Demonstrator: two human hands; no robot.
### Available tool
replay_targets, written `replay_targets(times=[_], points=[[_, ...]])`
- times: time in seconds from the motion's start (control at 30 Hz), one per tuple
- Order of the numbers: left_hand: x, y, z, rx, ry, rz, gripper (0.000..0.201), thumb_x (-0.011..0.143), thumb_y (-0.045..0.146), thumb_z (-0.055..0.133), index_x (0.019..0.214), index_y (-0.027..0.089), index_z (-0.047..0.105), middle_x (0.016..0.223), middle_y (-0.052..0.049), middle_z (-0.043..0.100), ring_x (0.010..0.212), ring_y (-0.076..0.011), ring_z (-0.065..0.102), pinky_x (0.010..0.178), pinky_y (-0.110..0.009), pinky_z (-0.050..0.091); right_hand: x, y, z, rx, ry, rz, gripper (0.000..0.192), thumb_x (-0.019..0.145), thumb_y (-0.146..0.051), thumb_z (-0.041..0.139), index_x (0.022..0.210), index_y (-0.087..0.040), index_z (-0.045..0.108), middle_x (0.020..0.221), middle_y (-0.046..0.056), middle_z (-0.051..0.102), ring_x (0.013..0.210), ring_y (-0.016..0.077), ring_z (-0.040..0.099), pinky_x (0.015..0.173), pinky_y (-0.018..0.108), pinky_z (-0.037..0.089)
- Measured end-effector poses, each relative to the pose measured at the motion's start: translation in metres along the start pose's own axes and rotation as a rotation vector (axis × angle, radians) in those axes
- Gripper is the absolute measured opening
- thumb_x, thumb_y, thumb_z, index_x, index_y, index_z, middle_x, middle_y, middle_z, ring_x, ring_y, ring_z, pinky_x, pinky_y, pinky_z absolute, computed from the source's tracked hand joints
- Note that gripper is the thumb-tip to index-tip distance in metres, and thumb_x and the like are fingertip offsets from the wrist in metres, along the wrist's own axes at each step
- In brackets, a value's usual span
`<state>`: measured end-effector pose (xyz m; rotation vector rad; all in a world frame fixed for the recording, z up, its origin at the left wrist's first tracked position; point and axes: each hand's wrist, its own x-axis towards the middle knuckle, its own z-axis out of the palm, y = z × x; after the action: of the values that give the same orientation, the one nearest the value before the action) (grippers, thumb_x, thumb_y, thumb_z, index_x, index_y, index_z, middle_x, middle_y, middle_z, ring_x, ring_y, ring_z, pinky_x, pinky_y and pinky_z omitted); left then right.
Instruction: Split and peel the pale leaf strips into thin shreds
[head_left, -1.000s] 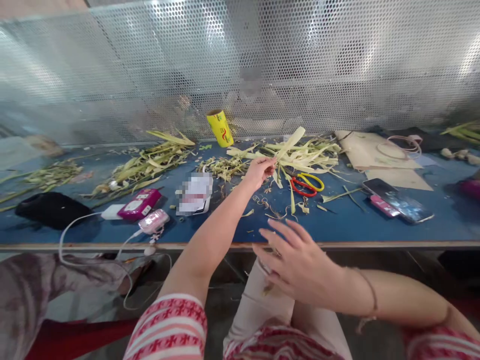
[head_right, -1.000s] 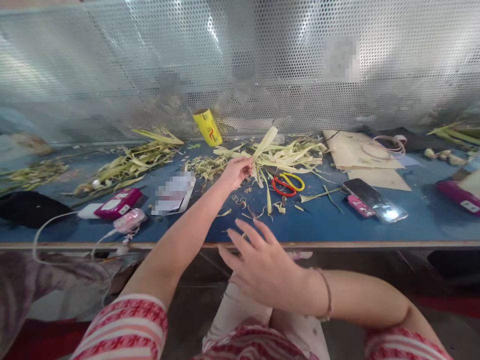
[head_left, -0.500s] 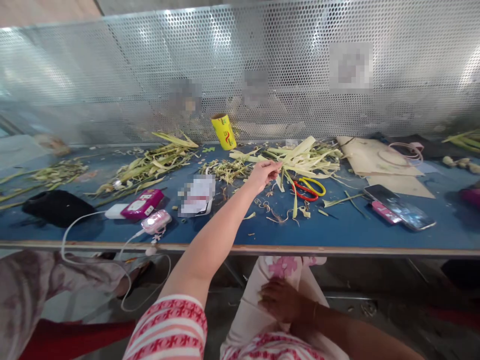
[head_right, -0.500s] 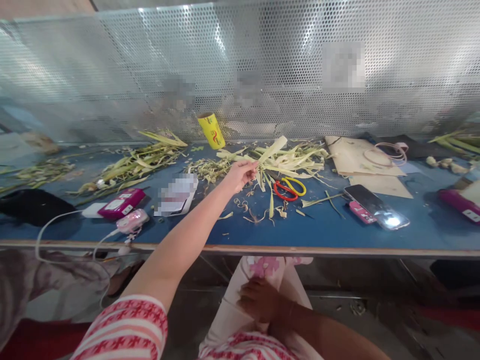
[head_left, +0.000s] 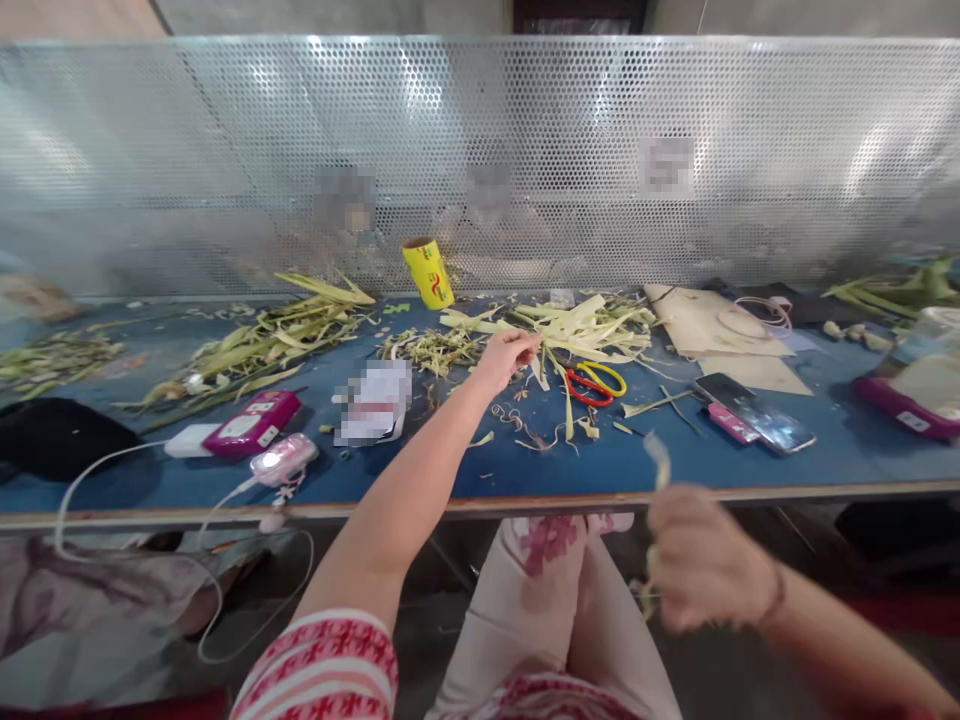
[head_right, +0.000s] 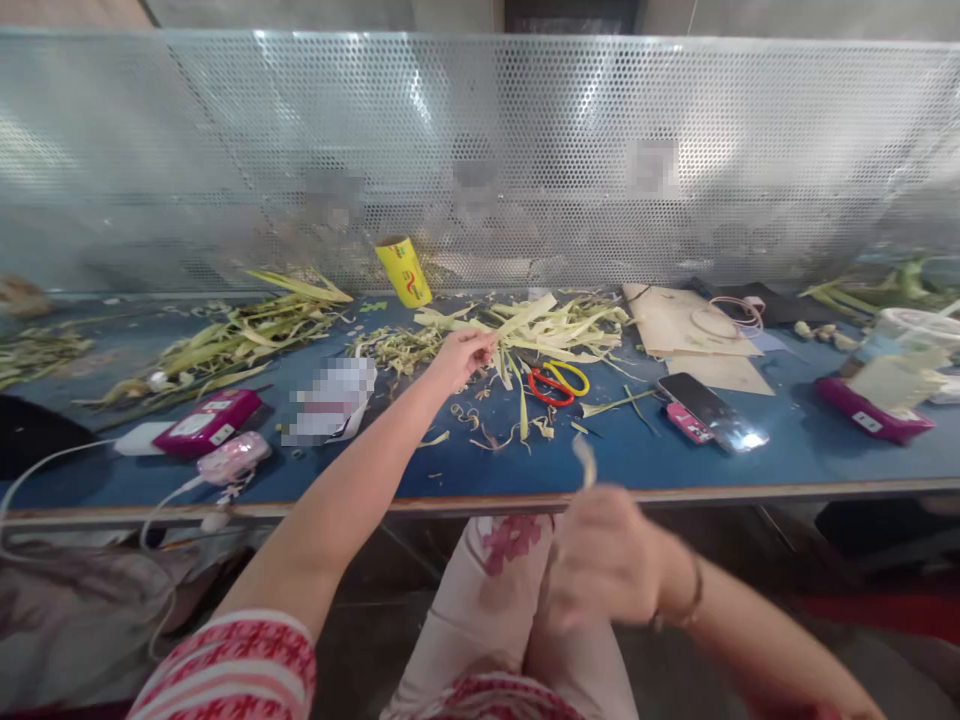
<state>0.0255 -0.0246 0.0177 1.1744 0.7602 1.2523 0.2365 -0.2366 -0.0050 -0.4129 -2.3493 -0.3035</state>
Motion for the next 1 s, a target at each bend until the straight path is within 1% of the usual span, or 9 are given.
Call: replay_targets(times=[0.1, 0.17, 0.27, 0.33, 0.43, 0.53, 0.67, 0.8, 1.0], points=[[0.000, 0.001, -0.001, -0.041, 0.007, 0.018, 0.028, 0.061, 0.024, 0.078, 0.051, 0.013, 0.054, 0.051, 0.002, 0.051, 0.048, -0.0047, 0.048, 0.049, -0.020, 0.037, 0.057, 0.071, -0.049, -0.360, 0.225, 0.265, 0.043, 0.094, -0.026, 0.041, 0.051, -0.022, 0.043, 0.048, 0.000, 0.042, 0.049, 0.0129, 0.039, 0.052, 0.030, 0.034], [0.000, 0.002, -0.001, -0.078, 0.012, 0.014, 0.025, 0.062, 0.021, 0.076, 0.052, 0.013, 0.054, 0.051, 0.002, 0.052, 0.050, -0.0050, 0.049, 0.051, -0.019, 0.039, 0.086, 0.117, -0.052, -0.532, 0.074, 0.606, 0.044, 0.094, -0.032, 0.040, 0.053, -0.020, 0.047, 0.054, 0.003, 0.048, 0.055, 0.0143, 0.044, 0.058, 0.032, 0.038], [0.000, 0.003, 0.000, -0.119, 0.045, 0.009, 0.022, 0.062, 0.018, 0.072, 0.052, 0.013, 0.053, 0.050, 0.002, 0.051, 0.050, -0.0053, 0.050, 0.051, -0.019, 0.039, 0.104, 0.159, -0.027, -0.574, -0.229, 0.874, 0.018, 0.084, -0.021, 0.053, 0.078, -0.011, 0.066, 0.106, 0.023, 0.059, 0.105, 0.0363, 0.052, 0.088, 0.054, 0.039], [0.000, 0.002, 0.000, -0.135, 0.063, 0.025, 0.022, 0.062, 0.017, 0.070, 0.051, 0.014, 0.051, 0.049, 0.003, 0.049, 0.049, -0.0053, 0.049, 0.050, -0.019, 0.038, 0.104, 0.168, -0.001, -0.337, -0.339, 0.869, 0.021, 0.085, -0.016, 0.049, 0.089, -0.009, 0.068, 0.112, 0.024, 0.059, 0.113, 0.0369, 0.050, 0.092, 0.052, 0.039], [0.001, 0.000, -0.001, -0.129, 0.041, 0.084, 0.023, 0.063, 0.018, 0.068, 0.049, 0.014, 0.049, 0.049, 0.003, 0.049, 0.049, -0.0051, 0.048, 0.051, -0.019, 0.038, 0.096, 0.164, 0.036, -0.040, -0.459, 0.848, 0.025, 0.087, -0.019, 0.047, 0.078, -0.016, 0.069, 0.079, 0.007, 0.069, 0.078, 0.0177, 0.064, 0.077, 0.030, 0.050], [0.000, -0.001, -0.001, -0.086, -0.003, 0.139, 0.024, 0.065, 0.018, 0.067, 0.050, 0.015, 0.049, 0.049, 0.003, 0.049, 0.048, -0.0054, 0.047, 0.051, -0.020, 0.037, 0.088, 0.159, 0.064, 0.565, -0.307, 0.906, 0.019, 0.079, -0.014, 0.052, 0.089, -0.016, 0.068, 0.085, 0.005, 0.069, 0.075, 0.0144, 0.063, 0.075, 0.028, 0.051], [-0.001, -0.002, -0.001, -0.015, -0.061, 0.172, 0.023, 0.064, 0.020, 0.070, 0.054, 0.015, 0.051, 0.050, 0.004, 0.050, 0.050, -0.0057, 0.047, 0.053, -0.020, 0.037, 0.080, 0.158, 0.081, 0.938, -0.089, 0.910, 0.026, 0.074, -0.014, 0.054, 0.097, -0.019, 0.065, 0.083, 0.001, 0.067, 0.075, 0.0129, 0.063, 0.074, 0.029, 0.053], [0.001, -0.008, -0.003, 0.105, -0.012, 0.175, 0.027, 0.065, 0.029, 0.073, 0.058, 0.016, 0.051, 0.051, 0.004, 0.050, 0.050, -0.0061, 0.046, 0.054, -0.021, 0.038, 0.077, 0.158, 0.085, 0.798, -0.028, 0.898, 0.013, 0.077, -0.020, 0.056, 0.086, -0.018, 0.065, 0.069, -0.001, 0.064, 0.063, 0.0125, 0.060, 0.065, 0.027, 0.052], [0.006, -0.016, -0.007, 0.335, 0.120, 0.208, 0.039, 0.068, 0.039, 0.071, 0.052, 0.018, 0.043, 0.045, 0.005, 0.043, 0.046, -0.0064, 0.041, 0.050, -0.022, 0.033, 0.077, 0.148, 0.078, 0.028, -0.066, 0.593, 0.018, 0.084, -0.021, 0.054, 0.071, -0.018, 0.065, 0.065, 0.003, 0.064, 0.062, 0.0144, 0.057, 0.063, 0.027, 0.045]])
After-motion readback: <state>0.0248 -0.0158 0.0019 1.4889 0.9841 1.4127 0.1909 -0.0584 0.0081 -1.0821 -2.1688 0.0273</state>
